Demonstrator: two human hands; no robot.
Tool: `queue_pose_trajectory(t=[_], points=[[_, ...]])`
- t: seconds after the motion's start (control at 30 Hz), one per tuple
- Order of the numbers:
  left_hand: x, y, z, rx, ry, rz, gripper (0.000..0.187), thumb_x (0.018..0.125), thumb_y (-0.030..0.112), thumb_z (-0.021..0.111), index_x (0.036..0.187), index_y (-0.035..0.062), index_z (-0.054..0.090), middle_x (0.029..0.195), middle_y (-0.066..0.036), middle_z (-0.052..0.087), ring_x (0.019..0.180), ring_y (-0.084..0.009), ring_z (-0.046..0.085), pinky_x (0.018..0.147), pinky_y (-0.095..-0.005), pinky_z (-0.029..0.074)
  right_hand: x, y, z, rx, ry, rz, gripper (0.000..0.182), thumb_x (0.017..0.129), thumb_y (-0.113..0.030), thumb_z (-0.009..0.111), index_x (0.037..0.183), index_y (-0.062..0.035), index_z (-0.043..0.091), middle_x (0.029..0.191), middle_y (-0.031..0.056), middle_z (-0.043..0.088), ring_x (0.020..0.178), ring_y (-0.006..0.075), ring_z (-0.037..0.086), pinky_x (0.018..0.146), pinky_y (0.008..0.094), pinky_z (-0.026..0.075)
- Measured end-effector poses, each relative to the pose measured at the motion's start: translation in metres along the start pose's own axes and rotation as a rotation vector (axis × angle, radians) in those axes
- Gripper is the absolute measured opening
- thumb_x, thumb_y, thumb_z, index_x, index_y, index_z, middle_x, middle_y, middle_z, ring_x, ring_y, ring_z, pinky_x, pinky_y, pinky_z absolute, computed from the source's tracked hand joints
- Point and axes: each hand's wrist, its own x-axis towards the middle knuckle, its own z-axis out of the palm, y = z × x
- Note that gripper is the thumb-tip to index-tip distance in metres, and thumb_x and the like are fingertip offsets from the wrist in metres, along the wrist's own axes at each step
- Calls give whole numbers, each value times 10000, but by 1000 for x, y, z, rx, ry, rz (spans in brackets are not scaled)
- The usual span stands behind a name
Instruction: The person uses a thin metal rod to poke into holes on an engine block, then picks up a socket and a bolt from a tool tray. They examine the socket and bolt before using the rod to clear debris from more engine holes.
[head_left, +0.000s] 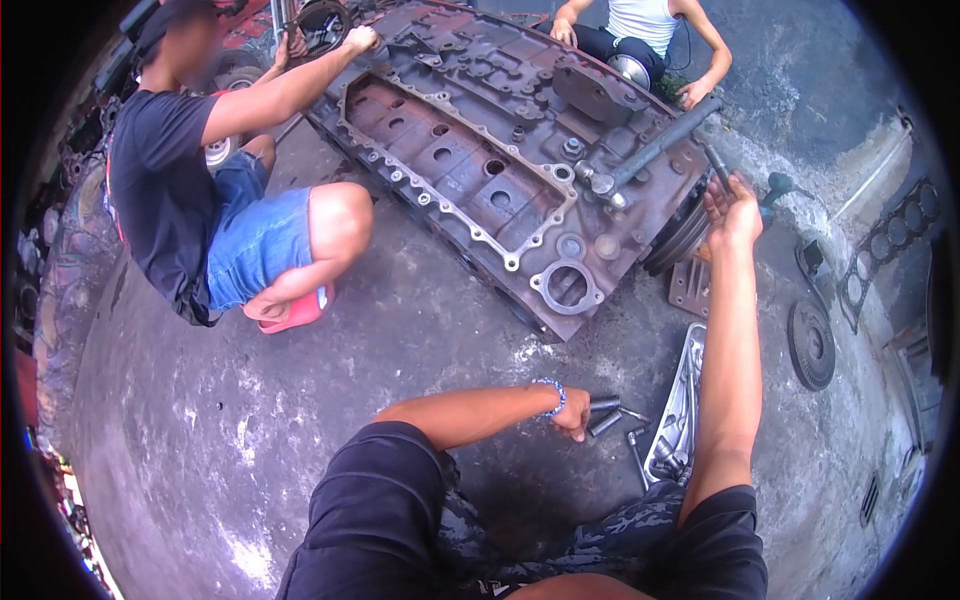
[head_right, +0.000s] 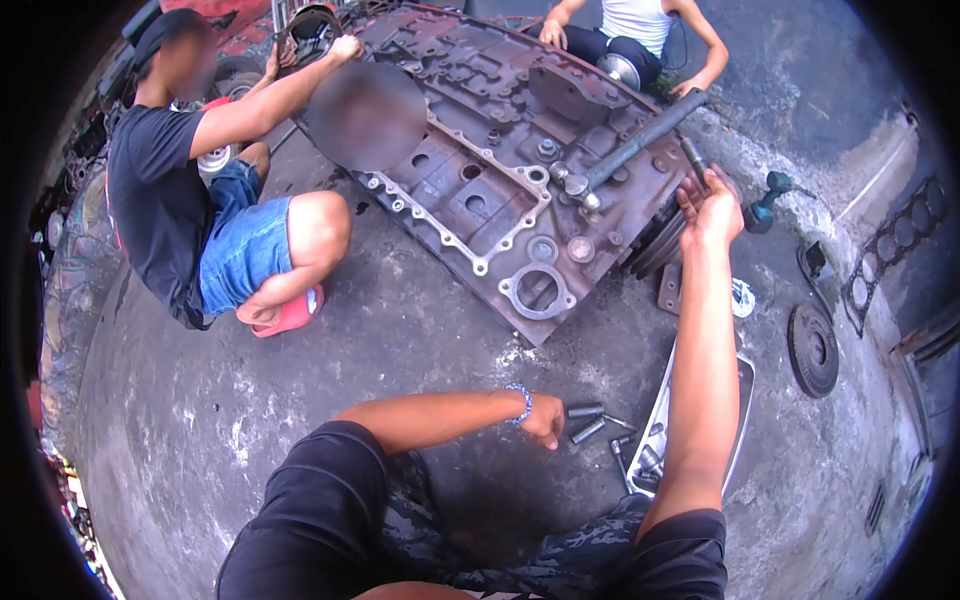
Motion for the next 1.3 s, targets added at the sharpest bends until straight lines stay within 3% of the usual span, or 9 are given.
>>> queue_pose_trajectory(t=[0.57, 0.73, 0.97, 1.3], points=[[-6, 1, -3, -17, -7, 8, 274, 822, 208, 720, 1003, 2, 713, 858, -98, 725, 786, -202, 695, 701, -332, 541, 8, 2, -1, 38, 20, 7, 270, 906, -90, 553, 1164, -10, 576, 969, 159, 673, 770, 225, 674, 646, 325, 552], [-10, 0, -11, -10, 20, 45, 260, 842, 201, 691, 990, -11, 714, 840, -95, 721, 774, -192, 682, 699, -327, 532, 31, -14, 10, 22, 45, -121, 256, 883, -52, 590, 1129, 18, 590, 882, 160, 678, 721, 240, 683, 598, 319, 552], [-25, 0, -32, -53, 68, 61, 247, 842, 202, 683, 973, -3, 721, 806, -89, 715, 755, -184, 672, 697, -326, 523, 74, -19, 42, -87, 59, -302, 217, 861, -15, 607, 1063, 63, 618, 838, 146, 676, 662, 207, 681, 541, 286, 557], [-22, -3, -34, -54, 64, 100, 224, 822, 201, 697, 925, 4, 728, 784, -83, 718, 756, -195, 674, 716, -336, 518, 133, -9, 63, -322, 206, -338, 214, 836, -25, 634, 1034, 23, 701, 829, 123, 705, 636, 165, 686, 523, 249, 541]])
